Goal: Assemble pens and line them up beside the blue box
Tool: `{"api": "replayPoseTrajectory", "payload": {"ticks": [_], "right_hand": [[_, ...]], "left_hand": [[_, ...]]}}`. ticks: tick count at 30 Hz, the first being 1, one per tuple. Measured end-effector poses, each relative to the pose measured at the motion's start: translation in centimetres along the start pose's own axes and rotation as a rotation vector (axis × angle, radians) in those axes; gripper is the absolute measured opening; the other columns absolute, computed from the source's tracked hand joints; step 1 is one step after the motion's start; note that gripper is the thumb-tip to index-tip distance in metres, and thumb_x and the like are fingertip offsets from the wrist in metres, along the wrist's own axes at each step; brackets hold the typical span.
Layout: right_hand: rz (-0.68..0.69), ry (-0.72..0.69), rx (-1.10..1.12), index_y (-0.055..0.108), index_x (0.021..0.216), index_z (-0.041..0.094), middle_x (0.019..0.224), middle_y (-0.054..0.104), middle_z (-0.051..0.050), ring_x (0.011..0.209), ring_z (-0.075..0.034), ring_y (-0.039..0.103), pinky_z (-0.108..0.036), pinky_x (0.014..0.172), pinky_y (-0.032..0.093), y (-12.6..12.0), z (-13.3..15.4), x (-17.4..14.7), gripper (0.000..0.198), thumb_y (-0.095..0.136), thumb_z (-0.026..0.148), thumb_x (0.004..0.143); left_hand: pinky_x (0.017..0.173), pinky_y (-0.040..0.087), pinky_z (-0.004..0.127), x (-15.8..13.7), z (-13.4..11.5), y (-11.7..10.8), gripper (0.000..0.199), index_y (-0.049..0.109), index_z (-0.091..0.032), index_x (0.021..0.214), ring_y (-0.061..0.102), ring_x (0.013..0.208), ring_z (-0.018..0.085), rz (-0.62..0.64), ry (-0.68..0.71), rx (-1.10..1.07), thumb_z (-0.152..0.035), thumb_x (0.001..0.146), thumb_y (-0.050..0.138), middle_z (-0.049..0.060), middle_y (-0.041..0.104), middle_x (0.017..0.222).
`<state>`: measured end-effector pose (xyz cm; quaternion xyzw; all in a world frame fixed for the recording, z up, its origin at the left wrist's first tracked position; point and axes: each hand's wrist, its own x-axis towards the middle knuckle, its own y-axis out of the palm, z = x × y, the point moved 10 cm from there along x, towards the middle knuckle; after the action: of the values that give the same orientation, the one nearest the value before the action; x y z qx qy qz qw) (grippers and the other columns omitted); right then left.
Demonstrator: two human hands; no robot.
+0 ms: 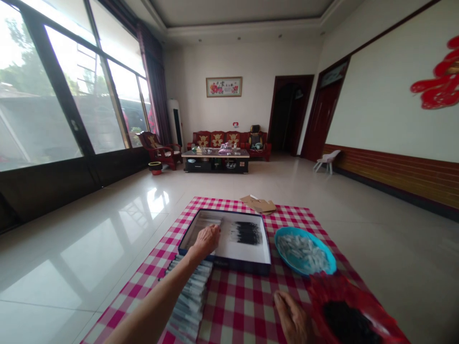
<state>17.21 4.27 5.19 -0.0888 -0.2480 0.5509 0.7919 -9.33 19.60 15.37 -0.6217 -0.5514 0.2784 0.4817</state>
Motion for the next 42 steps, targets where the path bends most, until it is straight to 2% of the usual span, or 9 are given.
{"api": "replayPoseTrajectory", "payload": {"ticks": [5, 9, 13, 17, 20, 23, 28, 35, 42], "right_hand": [[-0.015, -0.006, 0.017, 0.067, 0.079, 0.020, 0.070, 0.072, -0.005, 0.064, -0.021, 0.068, -0.025, 0.061, 0.054, 0.2, 0.5, -0.3, 0.045, 0.046, 0.060, 0.082], [-0.107, -0.017, -0.023, 0.068, 0.079, 0.022, 0.073, 0.073, -0.005, 0.068, -0.021, 0.068, -0.025, 0.063, 0.054, -0.5, 0.7, -0.9, 0.044, 0.046, 0.061, 0.082], [-0.156, -0.157, -0.084, 0.068, 0.092, 0.020, 0.093, 0.073, -0.009, 0.088, -0.024, 0.068, -0.028, 0.076, 0.055, -1.6, 2.7, 0.3, 0.038, 0.046, 0.051, 0.086], [-0.005, -0.359, -0.152, 0.065, 0.106, 0.019, 0.108, 0.069, -0.010, 0.101, -0.022, 0.064, -0.031, 0.088, 0.051, 0.3, 8.1, 4.9, 0.032, 0.041, 0.035, 0.091], [0.254, -0.417, -0.317, 0.067, 0.104, 0.020, 0.107, 0.070, -0.008, 0.099, -0.017, 0.064, -0.025, 0.088, 0.049, 5.3, 11.0, 9.1, 0.033, 0.038, 0.021, 0.090], [0.451, -0.382, -0.584, 0.071, 0.097, 0.019, 0.098, 0.071, -0.006, 0.092, -0.015, 0.066, -0.020, 0.084, 0.047, 10.6, 10.3, 12.5, 0.032, 0.043, 0.011, 0.083], [0.528, -0.377, -0.741, 0.073, 0.088, 0.019, 0.090, 0.070, -0.007, 0.088, -0.018, 0.066, -0.023, 0.080, 0.046, 15.6, 7.8, 15.1, 0.024, 0.053, 0.011, 0.078], [0.546, -0.352, -0.900, 0.070, 0.088, 0.019, 0.096, 0.067, -0.009, 0.091, -0.019, 0.065, -0.023, 0.076, 0.045, 17.0, 6.8, 15.1, 0.016, 0.056, 0.018, 0.081], [0.581, -0.346, -0.983, 0.072, 0.087, 0.018, 0.094, 0.070, -0.010, 0.093, -0.020, 0.066, -0.024, 0.078, 0.046, 17.6, 7.3, 15.7, 0.020, 0.054, 0.013, 0.080]], "left_hand": [[0.071, 0.048, 0.022, -4.1, -5.1, 0.6, 0.037, 0.053, -0.016, 0.115, 0.063, 0.078, 0.013, -0.207, 0.034, -0.300, -0.033, 0.099, 0.024, 0.005, 0.065, 0.088], [0.055, 0.043, 0.021, -7.1, -5.2, 5.3, 0.043, 0.062, -0.014, 0.098, 0.055, 0.058, 0.012, -0.410, -0.077, -1.043, -0.052, 0.089, 0.045, 0.001, 0.058, 0.066], [0.049, 0.041, 0.020, -7.2, -3.9, 7.7, 0.051, 0.064, -0.014, 0.101, 0.051, 0.051, 0.010, -0.504, -0.191, -1.283, -0.059, 0.080, 0.055, 0.001, 0.058, 0.065], [0.049, 0.044, 0.021, -7.1, -1.3, 7.0, 0.053, 0.063, -0.016, 0.104, 0.053, 0.051, 0.011, -0.637, -0.315, -1.303, -0.061, 0.081, 0.050, 0.003, 0.062, 0.072], [0.051, 0.047, 0.023, -7.4, -0.3, 6.8, 0.050, 0.060, -0.016, 0.107, 0.056, 0.052, 0.012, -0.682, -0.336, -1.229, -0.059, 0.086, 0.045, 0.003, 0.062, 0.072], [0.058, 0.050, 0.025, -7.8, -0.3, 7.2, 0.047, 0.059, -0.016, 0.108, 0.059, 0.056, 0.014, -0.696, -0.318, -1.123, -0.056, 0.087, 0.045, 0.004, 0.064, 0.074], [0.059, 0.050, 0.026, -8.1, -0.6, 7.8, 0.047, 0.059, -0.017, 0.107, 0.060, 0.058, 0.015, -0.750, -0.308, -1.087, -0.056, 0.088, 0.043, 0.006, 0.065, 0.076], [0.057, 0.049, 0.025, -8.3, -0.7, 7.6, 0.042, 0.061, -0.017, 0.106, 0.058, 0.055, 0.015, -0.801, -0.315, -1.091, -0.052, 0.089, 0.045, 0.006, 0.065, 0.075], [0.059, 0.051, 0.025, -7.7, -0.5, 8.6, 0.039, 0.058, -0.016, 0.111, 0.060, 0.057, 0.015, -0.722, -0.254, -1.091, -0.047, 0.091, 0.044, 0.007, 0.066, 0.079]]}}
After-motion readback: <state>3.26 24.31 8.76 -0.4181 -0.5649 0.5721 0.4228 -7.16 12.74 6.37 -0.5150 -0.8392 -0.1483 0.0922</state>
